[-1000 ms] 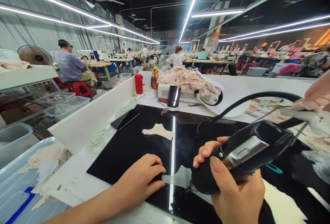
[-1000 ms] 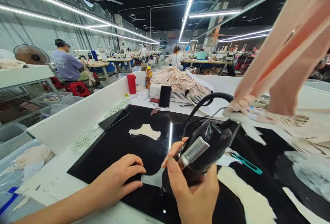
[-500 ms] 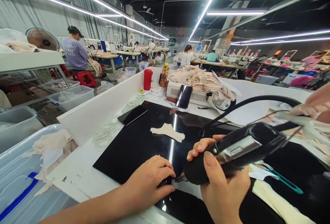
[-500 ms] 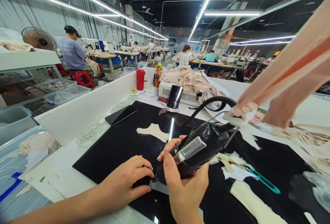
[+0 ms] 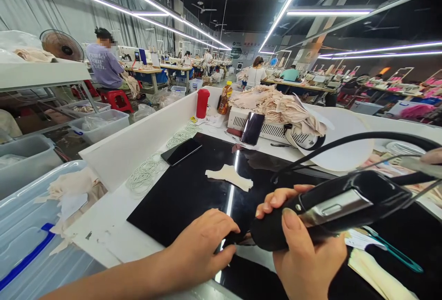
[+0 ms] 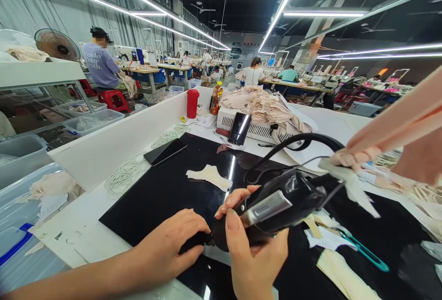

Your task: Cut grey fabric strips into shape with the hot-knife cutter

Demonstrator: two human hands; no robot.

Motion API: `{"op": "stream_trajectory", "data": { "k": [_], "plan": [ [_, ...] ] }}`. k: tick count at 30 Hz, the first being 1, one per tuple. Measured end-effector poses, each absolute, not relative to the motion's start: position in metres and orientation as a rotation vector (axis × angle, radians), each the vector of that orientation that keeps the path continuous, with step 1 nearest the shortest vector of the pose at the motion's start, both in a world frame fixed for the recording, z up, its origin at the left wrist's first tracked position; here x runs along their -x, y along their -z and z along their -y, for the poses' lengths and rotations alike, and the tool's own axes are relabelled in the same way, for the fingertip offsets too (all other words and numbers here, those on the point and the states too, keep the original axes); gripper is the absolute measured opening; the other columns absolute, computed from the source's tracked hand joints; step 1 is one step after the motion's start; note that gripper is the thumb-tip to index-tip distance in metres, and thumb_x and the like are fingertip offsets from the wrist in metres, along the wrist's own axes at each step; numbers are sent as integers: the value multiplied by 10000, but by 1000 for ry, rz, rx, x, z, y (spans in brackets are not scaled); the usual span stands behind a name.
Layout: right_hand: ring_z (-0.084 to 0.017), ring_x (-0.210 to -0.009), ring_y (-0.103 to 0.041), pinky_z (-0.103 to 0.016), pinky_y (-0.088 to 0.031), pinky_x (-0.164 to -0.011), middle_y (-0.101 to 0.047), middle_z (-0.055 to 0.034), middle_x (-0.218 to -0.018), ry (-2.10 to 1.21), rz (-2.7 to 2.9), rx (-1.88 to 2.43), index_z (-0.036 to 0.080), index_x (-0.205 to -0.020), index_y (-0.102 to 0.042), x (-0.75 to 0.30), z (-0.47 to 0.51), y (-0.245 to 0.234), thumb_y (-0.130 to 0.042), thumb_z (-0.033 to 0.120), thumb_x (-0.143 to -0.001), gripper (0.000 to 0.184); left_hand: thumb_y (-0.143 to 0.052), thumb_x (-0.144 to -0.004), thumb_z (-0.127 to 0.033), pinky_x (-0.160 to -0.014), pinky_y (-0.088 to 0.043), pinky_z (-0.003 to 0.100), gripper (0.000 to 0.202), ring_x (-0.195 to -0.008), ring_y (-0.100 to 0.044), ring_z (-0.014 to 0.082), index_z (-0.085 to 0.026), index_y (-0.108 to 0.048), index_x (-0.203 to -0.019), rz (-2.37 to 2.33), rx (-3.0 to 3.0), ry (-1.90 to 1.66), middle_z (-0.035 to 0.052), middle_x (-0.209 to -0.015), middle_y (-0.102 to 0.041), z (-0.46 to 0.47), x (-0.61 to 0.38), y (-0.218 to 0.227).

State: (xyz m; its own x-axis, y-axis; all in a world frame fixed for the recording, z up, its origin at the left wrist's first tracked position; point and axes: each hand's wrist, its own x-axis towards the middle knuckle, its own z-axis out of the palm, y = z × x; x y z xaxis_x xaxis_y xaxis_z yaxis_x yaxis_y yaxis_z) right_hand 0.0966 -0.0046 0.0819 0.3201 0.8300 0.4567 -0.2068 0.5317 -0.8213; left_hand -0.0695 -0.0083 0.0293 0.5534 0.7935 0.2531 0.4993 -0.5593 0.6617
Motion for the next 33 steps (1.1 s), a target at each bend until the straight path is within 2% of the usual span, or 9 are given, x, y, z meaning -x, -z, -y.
{"op": "stream_trajectory", "data": {
  "k": [9, 18, 22, 26, 30, 33],
  "plan": [
    [-164, -685, -631, -332, -587, -615, -635, 24, -820, -793, 1043, 732, 286, -1122, -584, -94, 5, -81, -735, 252, -908, 264, -479, -972, -68, -1005, -519, 325, 288, -1061, -629, 174, -216, -624, -1172, -1055, -2216, -821, 19, -1137, -692, 9, 70, -28],
    [-170, -693, -625, -340, -601, -618, -634, 18, -806, -824, 1059, 701, 296, -1141, -592, -94, 15, -80, -728, 260, -911, 270, -471, -965, -40, -1076, -485, 345, 284, -1050, -620, 168, -206, -630, -1132, -1060, -2232, -809, 16, -1112, -690, 10, 70, -28],
    [-157, -702, -623, -313, -604, -621, -639, 24, -805, -849, 1055, 696, 301, -1128, -593, -91, 15, -79, -733, 255, -912, 262, -465, -957, -17, -1026, -511, 334, 304, -1045, -620, 176, -192, -646, -1128, -1023, -2273, -821, 32, -1118, -689, 7, 70, -27],
    [-154, -705, -648, -314, -612, -650, -651, 26, -819, -837, 1085, 715, 305, -1132, -599, -103, 16, -87, -748, 283, -912, 266, -498, -884, 40, -1021, -518, 334, 369, -1121, -604, 199, -194, -699, -1087, -946, -2383, -797, 51, -1192, -673, 8, 72, -25],
    [-187, -813, -697, -344, -632, -773, -689, 10, -851, -691, 1085, 860, 275, -1095, -635, -122, 19, -107, -867, 367, -792, 392, -518, -853, 59, -949, -554, 308, 382, -1096, -624, 209, -189, -717, -1066, -830, -2518, -678, 63, -1191, -674, 8, 75, -29],
    [-188, -767, -694, -343, -630, -732, -685, 7, -840, -579, 1012, 955, 250, -1035, -650, -131, 18, -119, -913, 420, -712, 450, -528, -906, 24, -918, -563, 291, 346, -1069, -652, 205, -184, -708, -1116, -741, -2574, -583, 73, -1207, -678, -2, 73, -38]
  ]
}}
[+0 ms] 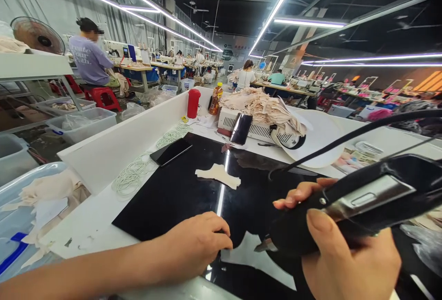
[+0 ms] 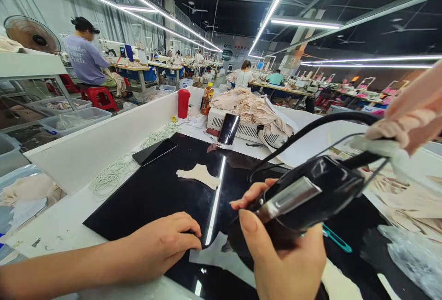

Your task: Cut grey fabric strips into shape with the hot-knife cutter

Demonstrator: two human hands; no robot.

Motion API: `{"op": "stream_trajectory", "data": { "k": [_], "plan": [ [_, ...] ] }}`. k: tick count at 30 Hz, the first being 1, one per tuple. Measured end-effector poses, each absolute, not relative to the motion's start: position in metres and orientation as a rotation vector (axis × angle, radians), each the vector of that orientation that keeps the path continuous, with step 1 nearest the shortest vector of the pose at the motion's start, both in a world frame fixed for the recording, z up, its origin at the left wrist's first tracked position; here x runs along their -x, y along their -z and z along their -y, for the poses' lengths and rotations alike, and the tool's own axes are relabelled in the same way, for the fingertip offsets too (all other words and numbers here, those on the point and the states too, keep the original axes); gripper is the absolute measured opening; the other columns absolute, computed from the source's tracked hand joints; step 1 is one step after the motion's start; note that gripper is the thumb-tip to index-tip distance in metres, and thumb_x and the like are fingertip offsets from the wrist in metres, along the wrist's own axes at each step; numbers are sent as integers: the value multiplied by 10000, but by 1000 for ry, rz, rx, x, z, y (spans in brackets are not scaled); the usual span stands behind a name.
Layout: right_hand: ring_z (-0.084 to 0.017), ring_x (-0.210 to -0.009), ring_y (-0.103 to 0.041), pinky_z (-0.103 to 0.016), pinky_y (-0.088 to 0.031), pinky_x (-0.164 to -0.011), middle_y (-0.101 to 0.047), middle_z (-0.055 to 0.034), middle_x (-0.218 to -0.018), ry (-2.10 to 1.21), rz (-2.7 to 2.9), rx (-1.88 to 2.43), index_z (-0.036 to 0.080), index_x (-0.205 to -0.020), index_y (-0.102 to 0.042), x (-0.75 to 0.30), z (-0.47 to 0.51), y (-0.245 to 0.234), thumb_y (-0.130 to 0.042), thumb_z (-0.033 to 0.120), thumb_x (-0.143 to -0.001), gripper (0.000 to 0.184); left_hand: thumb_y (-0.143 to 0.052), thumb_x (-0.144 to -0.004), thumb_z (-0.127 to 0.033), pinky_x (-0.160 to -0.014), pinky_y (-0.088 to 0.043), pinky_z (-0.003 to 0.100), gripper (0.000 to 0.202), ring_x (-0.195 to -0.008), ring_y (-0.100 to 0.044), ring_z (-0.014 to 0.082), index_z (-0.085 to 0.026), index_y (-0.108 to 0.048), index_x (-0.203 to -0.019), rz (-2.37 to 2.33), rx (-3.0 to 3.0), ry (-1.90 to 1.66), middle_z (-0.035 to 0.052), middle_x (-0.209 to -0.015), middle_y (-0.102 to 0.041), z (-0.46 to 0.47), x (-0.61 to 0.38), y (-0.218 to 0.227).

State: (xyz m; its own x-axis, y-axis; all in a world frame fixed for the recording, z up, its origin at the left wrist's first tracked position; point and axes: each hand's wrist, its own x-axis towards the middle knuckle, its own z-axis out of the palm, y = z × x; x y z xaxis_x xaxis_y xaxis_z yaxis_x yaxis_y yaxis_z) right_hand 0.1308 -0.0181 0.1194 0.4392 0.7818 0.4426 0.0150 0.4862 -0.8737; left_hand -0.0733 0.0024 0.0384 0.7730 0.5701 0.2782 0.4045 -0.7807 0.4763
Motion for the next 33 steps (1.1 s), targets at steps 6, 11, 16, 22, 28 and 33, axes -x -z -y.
{"op": "stream_trajectory", "data": {
  "k": [6, 11, 16, 22, 28, 33],
  "plan": [
    [-172, -641, -657, -338, -574, -614, -669, 20, -858, -504, 945, 1028, 276, -1116, -620, -135, 13, -113, -879, 400, -749, 467, -740, -929, -173, -1080, -482, 349, 304, -1171, -624, 252, -148, -650, -1219, -370, -2539, -523, 94, -1191, -713, -48, 56, -53],
    [-169, -640, -647, -339, -589, -624, -654, 33, -785, -558, 949, 876, 265, -1089, -606, -133, 9, -104, -838, 326, -792, 382, -769, -919, -320, -1141, -435, 398, 496, -1336, -546, 312, -116, -597, -1337, -207, -2488, -389, 146, -1269, -691, -65, 46, -48],
    [-166, -646, -642, -341, -601, -620, -645, 26, -790, -605, 981, 807, 263, -1102, -608, -132, 7, -95, -801, 309, -831, 337, -796, -892, -371, -1245, -277, 506, 558, -1340, -568, 309, -163, -564, -1355, -230, -2427, -334, 137, -1306, -681, -64, 47, -42],
    [-165, -669, -637, -347, -605, -640, -634, 22, -811, -643, 1012, 785, 271, -1129, -606, -132, 6, -85, -793, 309, -842, 345, -822, -867, -382, -1246, -260, 552, 643, -1396, -522, 321, -190, -525, -1404, -253, -2372, -314, 134, -1358, -661, -63, 46, -40],
    [-158, -664, -627, -325, -603, -631, -633, 24, -793, -637, 988, 780, 266, -1095, -617, -129, 5, -84, -796, 297, -835, 317, -844, -843, -398, -1242, -281, 494, 673, -1397, -525, 307, -186, -534, -1402, -251, -2392, -336, 127, -1337, -673, -63, 45, -39],
    [-156, -631, -617, -320, -597, -591, -637, 29, -756, -648, 979, 777, 262, -1053, -625, -126, 8, -89, -785, 258, -837, 268, -868, -812, -411, -1244, -272, 495, 712, -1394, -523, 321, -165, -549, -1399, -234, -2391, -354, 129, -1316, -678, -64, 45, -38]
  ]
}}
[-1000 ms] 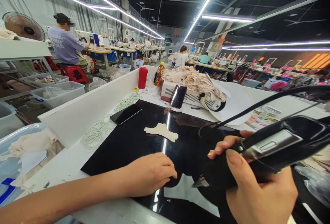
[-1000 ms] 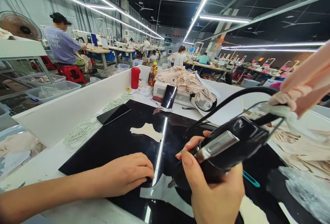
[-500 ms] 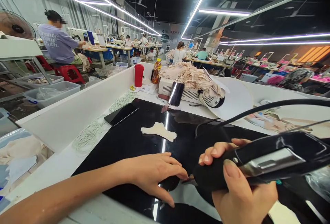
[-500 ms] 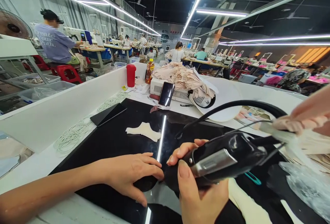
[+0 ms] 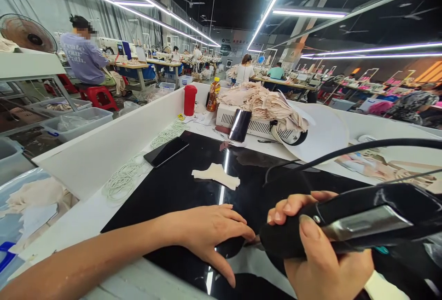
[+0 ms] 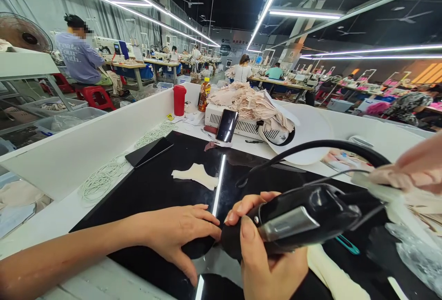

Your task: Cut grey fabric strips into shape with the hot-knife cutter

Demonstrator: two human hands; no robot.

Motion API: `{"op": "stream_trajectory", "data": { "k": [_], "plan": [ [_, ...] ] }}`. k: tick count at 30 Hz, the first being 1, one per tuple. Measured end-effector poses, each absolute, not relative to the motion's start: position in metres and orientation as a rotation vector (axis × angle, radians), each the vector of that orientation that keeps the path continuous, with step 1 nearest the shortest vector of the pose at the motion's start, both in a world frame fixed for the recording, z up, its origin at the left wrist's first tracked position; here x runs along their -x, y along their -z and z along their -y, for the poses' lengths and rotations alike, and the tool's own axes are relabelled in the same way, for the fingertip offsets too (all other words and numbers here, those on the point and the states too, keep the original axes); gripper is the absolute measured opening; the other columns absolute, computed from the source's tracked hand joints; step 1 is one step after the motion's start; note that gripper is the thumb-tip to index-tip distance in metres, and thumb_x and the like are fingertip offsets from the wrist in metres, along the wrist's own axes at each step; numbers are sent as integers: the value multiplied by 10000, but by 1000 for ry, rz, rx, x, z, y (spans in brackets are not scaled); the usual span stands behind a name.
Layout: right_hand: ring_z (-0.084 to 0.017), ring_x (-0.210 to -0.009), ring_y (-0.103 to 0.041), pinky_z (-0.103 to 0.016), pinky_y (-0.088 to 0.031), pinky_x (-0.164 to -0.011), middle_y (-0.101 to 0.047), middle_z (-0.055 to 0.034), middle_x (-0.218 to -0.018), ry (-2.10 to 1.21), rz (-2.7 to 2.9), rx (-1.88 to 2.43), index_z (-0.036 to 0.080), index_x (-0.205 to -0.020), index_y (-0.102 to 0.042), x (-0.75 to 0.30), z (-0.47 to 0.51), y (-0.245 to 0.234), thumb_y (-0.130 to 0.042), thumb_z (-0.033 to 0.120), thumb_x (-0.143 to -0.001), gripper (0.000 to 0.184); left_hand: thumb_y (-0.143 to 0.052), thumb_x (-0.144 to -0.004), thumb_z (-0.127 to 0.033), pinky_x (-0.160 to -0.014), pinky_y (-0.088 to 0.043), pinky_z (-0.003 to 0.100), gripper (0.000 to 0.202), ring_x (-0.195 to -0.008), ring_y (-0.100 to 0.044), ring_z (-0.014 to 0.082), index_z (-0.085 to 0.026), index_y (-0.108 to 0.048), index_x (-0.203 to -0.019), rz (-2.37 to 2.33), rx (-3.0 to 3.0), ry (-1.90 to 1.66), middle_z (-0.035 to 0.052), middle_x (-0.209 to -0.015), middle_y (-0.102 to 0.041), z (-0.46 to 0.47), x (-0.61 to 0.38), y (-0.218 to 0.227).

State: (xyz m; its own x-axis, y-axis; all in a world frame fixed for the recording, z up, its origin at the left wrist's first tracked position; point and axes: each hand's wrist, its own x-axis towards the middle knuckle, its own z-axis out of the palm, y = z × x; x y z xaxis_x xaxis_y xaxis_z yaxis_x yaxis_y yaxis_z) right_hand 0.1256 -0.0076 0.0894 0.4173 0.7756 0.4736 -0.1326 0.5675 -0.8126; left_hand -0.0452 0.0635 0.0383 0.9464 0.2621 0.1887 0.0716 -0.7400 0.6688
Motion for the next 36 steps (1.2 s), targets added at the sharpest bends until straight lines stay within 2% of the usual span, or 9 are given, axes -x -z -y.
{"op": "stream_trajectory", "data": {
  "k": [4, 7, 14, 20, 25, 28, 31, 33, 36],
  "plan": [
    [-162, -644, -601, -327, -585, -582, -621, 29, -765, -695, 1029, 739, 275, -1088, -619, -126, 13, -89, -775, 320, -856, 284, -893, -776, -425, -1220, -323, 458, 747, -1407, -509, 325, -192, -559, -1402, -235, -2388, -364, 132, -1377, -641, -63, 45, -37],
    [-170, -671, -610, -361, -596, -623, -617, 28, -794, -726, 1067, 753, 296, -1125, -606, -126, 16, -86, -746, 323, -890, 274, -906, -756, -440, -1209, -333, 477, 800, -1382, -531, 344, -167, -551, -1418, -250, -2402, -373, 171, -1396, -618, -63, 45, -34],
    [-174, -671, -588, -377, -575, -627, -611, 25, -804, -731, 1081, 740, 298, -1144, -591, -123, 20, -83, -733, 329, -902, 283, -898, -755, -473, -1221, -306, 503, 805, -1389, -524, 343, -197, -547, -1425, -256, -2397, -373, 153, -1430, -605, -64, 45, -32],
    [-172, -677, -603, -374, -569, -625, -608, 15, -841, -782, 1080, 699, 301, -1177, -587, -113, 24, -79, -705, 312, -925, 278, -936, -703, -455, -1181, -367, 450, 776, -1336, -562, 346, -191, -601, -1352, -270, -2448, -373, 135, -1320, -670, -62, 42, -38],
    [-174, -665, -604, -391, -583, -630, -624, 13, -817, -784, 1094, 721, 300, -1151, -599, -113, 21, -82, -715, 304, -917, 261, -902, -737, -510, -1213, -308, 513, 779, -1347, -554, 345, -231, -567, -1383, -282, -2436, -383, 129, -1375, -641, -61, 44, -33],
    [-159, -622, -579, -326, -559, -560, -621, 24, -759, -721, 1045, 716, 275, -1081, -618, -120, 18, -94, -770, 342, -858, 279, -834, -833, -494, -1207, -327, 482, 551, -1333, -568, 300, -228, -616, -1264, -213, -2426, -457, 123, -1435, -604, -61, 47, -32],
    [-155, -586, -569, -301, -551, -526, -623, 38, -709, -648, 954, 746, 258, -1028, -629, -132, 16, -105, -841, 352, -771, 346, -765, -922, -409, -1176, -376, 405, 215, -1359, -543, 270, -221, -685, -987, -154, -2459, -514, 107, -1483, -567, -61, 50, -36],
    [-160, -586, -570, -305, -552, -523, -627, 41, -705, -614, 926, 777, 256, -1018, -635, -141, 14, -109, -856, 348, -740, 367, -737, -950, -328, -1168, -389, 383, 142, -1364, -536, 263, -213, -692, -879, -163, -2484, -510, 100, -1476, -574, -62, 52, -39],
    [-169, -590, -583, -325, -558, -541, -634, 41, -707, -569, 908, 823, 250, -1019, -638, -153, 13, -108, -835, 316, -734, 352, -735, -947, -236, -1141, -426, 364, 86, -1348, -545, 251, -218, -718, -865, -221, -2479, -483, 83, -1442, -606, -63, 54, -43]
  ]
}}
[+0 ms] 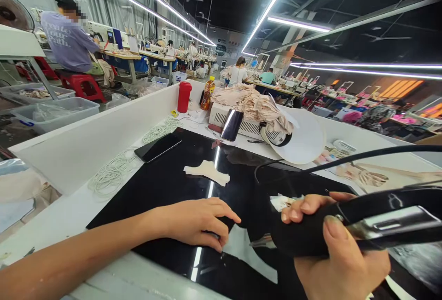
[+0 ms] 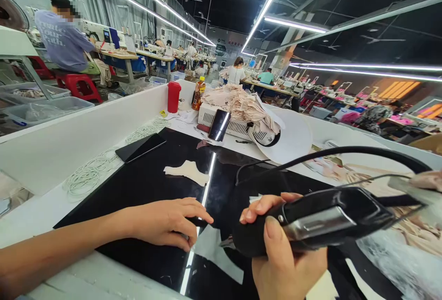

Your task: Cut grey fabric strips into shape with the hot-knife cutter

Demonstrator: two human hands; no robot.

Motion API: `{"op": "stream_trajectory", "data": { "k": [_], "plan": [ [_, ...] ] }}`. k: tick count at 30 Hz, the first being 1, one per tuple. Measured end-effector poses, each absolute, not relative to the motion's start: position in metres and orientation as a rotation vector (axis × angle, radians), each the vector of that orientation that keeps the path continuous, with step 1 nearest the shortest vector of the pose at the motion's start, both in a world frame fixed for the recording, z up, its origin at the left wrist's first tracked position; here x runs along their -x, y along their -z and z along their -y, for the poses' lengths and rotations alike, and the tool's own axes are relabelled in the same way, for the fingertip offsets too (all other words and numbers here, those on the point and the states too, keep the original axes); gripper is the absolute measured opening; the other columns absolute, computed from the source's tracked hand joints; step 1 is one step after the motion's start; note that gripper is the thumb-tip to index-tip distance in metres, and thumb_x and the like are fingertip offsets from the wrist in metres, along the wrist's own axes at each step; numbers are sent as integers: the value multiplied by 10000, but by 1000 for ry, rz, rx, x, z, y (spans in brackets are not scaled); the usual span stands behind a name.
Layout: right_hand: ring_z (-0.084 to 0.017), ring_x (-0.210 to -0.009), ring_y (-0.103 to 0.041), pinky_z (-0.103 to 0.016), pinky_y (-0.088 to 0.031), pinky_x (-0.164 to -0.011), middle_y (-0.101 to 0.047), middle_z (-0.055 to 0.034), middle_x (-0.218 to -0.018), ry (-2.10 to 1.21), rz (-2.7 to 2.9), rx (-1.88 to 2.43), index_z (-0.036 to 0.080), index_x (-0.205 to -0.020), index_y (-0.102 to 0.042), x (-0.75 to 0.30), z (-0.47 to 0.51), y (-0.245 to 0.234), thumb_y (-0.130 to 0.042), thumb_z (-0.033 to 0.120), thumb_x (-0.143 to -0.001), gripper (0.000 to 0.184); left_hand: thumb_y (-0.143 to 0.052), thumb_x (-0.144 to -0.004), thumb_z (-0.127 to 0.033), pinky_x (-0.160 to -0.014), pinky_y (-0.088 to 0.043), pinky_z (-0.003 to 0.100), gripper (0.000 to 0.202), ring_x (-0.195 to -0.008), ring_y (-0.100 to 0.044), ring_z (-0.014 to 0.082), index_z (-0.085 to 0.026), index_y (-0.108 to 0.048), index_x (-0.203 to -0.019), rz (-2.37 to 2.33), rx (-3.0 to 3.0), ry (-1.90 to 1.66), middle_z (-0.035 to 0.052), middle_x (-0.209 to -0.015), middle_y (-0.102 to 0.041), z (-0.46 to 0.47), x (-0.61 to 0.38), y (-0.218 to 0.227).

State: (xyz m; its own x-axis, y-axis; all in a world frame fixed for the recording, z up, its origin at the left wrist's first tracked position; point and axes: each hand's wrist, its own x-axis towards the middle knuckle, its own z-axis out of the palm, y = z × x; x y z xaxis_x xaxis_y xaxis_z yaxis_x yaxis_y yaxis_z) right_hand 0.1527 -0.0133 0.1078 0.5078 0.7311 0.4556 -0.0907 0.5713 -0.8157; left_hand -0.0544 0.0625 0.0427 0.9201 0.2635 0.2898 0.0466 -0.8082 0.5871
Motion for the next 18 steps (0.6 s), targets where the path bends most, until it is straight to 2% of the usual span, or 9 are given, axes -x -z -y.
{"op": "stream_trajectory", "data": {
  "k": [5, 8, 10, 12, 15, 18],
  "plan": [
    [-175, -583, -593, -338, -551, -555, -637, 46, -695, -536, 898, 850, 249, -1009, -629, -157, 13, -106, -833, 294, -717, 359, -769, -917, -223, -1123, -458, 362, 120, -1350, -529, 255, -228, -721, -807, -282, -2499, -449, 38, -1406, -643, -70, 62, -48],
    [-172, -584, -592, -337, -547, -567, -638, 46, -696, -534, 893, 853, 247, -1006, -629, -155, 14, -106, -840, 308, -720, 360, -759, -925, -230, -1155, -431, 418, 123, -1360, -520, 279, -222, -720, -808, -300, -2618, -456, 48, -1402, -647, -78, 68, -51],
    [-172, -593, -596, -336, -548, -571, -644, 43, -705, -546, 902, 843, 247, -1013, -630, -153, 14, -105, -838, 313, -739, 351, -685, -965, -159, -1182, -390, 483, 133, -1372, -509, 289, -219, -726, -854, -399, -2734, -539, 59, -1426, -626, -83, 72, -51],
    [-171, -601, -602, -336, -550, -572, -651, 39, -718, -554, 918, 823, 248, -1029, -632, -150, 13, -103, -830, 304, -761, 338, -568, -993, -58, -1171, -394, 512, 234, -1375, -502, 283, -215, -728, -925, -570, -2814, -665, 72, -1440, -604, -83, 72, -49],
    [-169, -613, -611, -337, -556, -578, -654, 36, -738, -565, 936, 792, 251, -1050, -629, -146, 10, -100, -819, 286, -780, 332, -513, -1009, -50, -1041, -506, 416, 246, -1213, -588, 244, -195, -711, -1027, -776, -2760, -757, 87, -1281, -660, -71, 65, -45],
    [-167, -626, -620, -336, -560, -596, -651, 40, -750, -566, 943, 785, 255, -1052, -618, -142, 7, -96, -814, 286, -794, 326, -659, -978, -162, -971, -533, 353, 140, -1081, -618, 226, -192, -689, -1112, -808, -2586, -658, 60, -1131, -678, -47, 52, -42]
  ]
}}
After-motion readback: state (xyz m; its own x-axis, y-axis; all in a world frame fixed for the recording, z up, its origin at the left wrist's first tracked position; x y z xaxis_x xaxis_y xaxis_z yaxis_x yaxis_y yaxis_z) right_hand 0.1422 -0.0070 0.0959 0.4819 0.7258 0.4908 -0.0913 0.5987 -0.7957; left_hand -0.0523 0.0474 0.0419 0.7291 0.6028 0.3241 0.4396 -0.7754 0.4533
